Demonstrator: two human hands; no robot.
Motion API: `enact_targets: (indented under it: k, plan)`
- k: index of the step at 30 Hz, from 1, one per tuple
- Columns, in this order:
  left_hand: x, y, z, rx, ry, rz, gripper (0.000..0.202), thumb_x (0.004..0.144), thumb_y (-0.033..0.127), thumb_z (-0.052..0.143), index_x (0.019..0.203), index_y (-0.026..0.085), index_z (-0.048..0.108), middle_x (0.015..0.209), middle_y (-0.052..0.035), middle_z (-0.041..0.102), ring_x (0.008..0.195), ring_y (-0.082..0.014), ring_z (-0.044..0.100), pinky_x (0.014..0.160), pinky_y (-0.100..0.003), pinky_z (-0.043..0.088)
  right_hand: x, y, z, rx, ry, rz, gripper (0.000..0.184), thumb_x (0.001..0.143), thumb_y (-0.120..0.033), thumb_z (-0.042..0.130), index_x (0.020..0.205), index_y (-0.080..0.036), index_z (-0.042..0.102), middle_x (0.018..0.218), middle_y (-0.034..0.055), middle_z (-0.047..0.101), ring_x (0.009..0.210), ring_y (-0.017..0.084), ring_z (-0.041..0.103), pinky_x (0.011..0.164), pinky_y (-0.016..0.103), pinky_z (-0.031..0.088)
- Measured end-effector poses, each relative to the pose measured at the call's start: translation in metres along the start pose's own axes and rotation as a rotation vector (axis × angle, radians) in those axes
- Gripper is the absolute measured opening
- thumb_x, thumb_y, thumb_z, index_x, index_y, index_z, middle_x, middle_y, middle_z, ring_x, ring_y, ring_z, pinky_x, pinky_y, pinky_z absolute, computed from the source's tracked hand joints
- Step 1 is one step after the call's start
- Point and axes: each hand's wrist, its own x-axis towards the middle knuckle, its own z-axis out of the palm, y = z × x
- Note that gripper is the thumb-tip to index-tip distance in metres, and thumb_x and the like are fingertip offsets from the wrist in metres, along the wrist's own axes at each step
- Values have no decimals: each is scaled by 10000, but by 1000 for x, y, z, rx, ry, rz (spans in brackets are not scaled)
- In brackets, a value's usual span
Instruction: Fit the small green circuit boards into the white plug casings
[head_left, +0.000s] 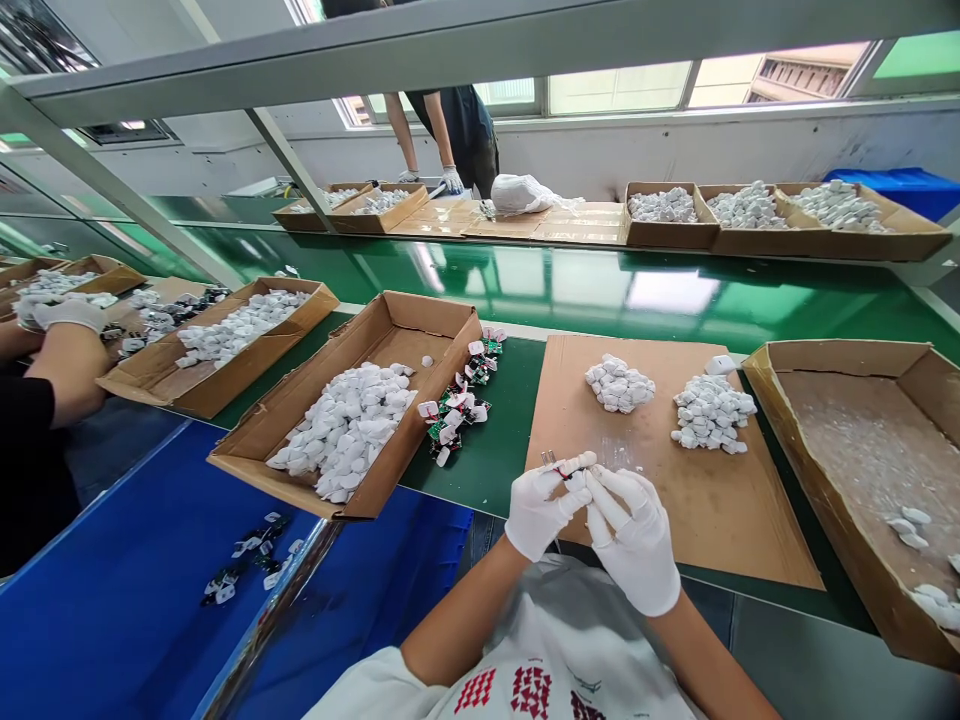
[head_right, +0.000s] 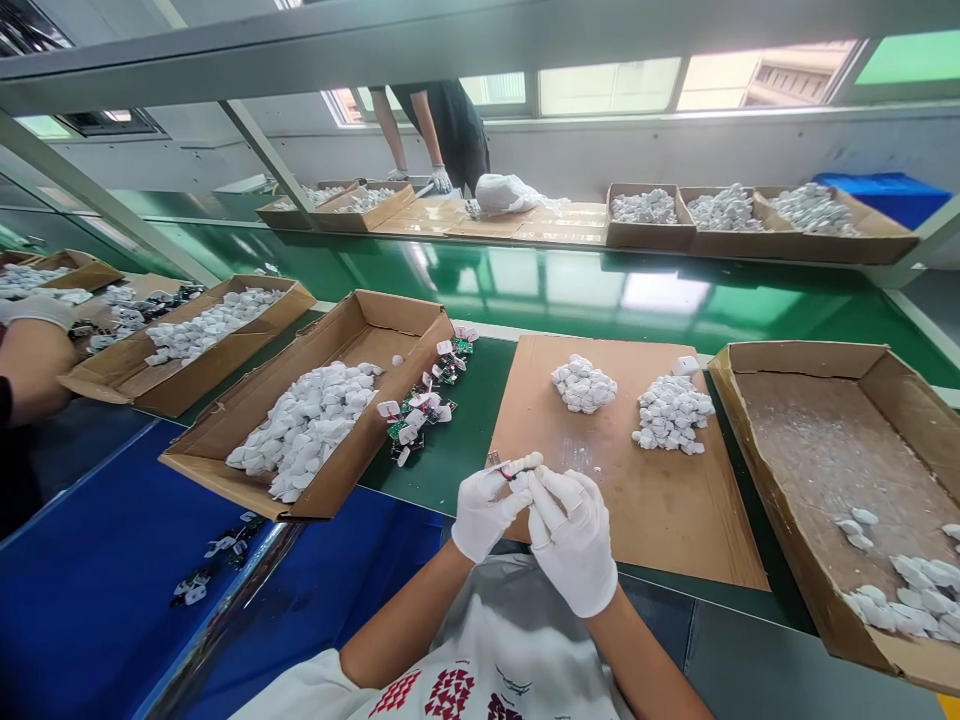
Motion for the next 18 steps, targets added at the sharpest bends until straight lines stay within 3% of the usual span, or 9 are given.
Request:
enact_targets:
  k: [5,8,12,18]
  plan:
    - [6,4,-5,-31,-74,-72,228,755,332,642,920,189,708,947,-77,739,914,-215,658,873,-336,517,18,7,-12,274,-176,129,356,865,-132,511,1166,-292,615,1119,57,626,980,185,638,819,328,562]
    - [6,6,-5,-199,-149,-255,274,741,409,645,837,156,690,836,-71,703,835,-209,634,780,-309,511,26,13,-13,207,-183,-15,397,827,-156,575,1204,-280,584,1114,66,632,1043,228,606,859,393,543]
    - [5,7,-2,-477,-333,-450,415,749,540,617,686,130,632,703,-50,633,686,-167,583,670,-286,479,30,20,-9,232,-212,-158,357,773,-156,642,1110,-266,596,993,41,673,994,217,616,840,386,536]
    - [10,3,2,-515,-305,-483,511,719,636,601,591,141,595,604,-47,597,608,-162,566,615,-303,480,28,21,-6,170,-189,-85,238,803,-195,638,1032,-254,617,985,45,683,894,183,646,753,332,541]
